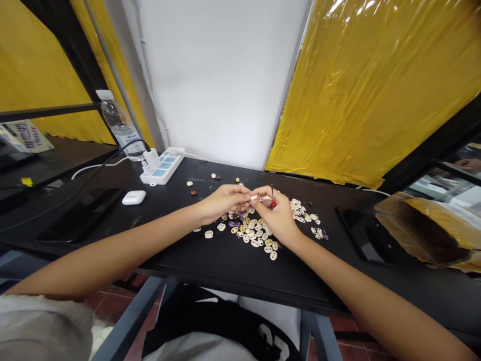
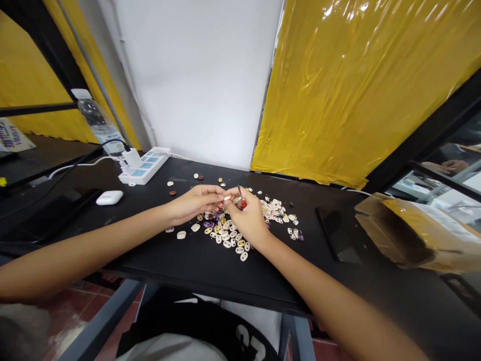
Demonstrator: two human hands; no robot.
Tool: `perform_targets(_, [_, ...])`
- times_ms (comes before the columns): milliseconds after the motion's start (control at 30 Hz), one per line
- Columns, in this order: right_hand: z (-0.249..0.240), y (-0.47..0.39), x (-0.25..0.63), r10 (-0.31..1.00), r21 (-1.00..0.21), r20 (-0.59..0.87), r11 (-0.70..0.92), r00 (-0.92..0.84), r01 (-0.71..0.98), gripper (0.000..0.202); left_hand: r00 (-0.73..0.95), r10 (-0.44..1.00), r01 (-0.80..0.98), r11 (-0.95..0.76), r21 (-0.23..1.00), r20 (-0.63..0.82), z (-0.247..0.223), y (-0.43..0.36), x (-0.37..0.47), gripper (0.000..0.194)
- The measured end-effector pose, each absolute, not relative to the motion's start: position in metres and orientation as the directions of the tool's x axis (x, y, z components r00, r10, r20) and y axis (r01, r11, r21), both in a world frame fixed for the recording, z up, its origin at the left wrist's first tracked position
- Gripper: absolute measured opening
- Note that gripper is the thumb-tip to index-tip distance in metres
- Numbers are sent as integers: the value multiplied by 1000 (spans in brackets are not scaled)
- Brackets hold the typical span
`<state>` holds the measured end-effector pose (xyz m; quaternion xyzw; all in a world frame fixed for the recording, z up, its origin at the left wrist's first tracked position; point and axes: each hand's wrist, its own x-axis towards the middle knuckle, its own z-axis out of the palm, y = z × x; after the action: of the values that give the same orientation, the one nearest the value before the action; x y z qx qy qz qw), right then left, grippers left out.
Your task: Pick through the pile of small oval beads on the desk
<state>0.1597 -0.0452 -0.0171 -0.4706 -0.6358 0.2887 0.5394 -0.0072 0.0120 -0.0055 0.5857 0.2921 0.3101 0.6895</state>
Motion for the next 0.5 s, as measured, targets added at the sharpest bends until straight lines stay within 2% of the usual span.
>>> perform_targets(267, [-20,-44,158,897,-858,440,410,30,309,12,584,812,38,-40,999,10,-4,9,-4,11])
perform_targets(400, [-22,-42,159,900,-853,434,394,45,342,13,568,806,94,-264,960,166,-6,13,-6,9])
perform_targets(500, [-22,-41,159,899,-846,434,389,48,363,13,584,759,97,-419,903,289,-8,14,-8,15])
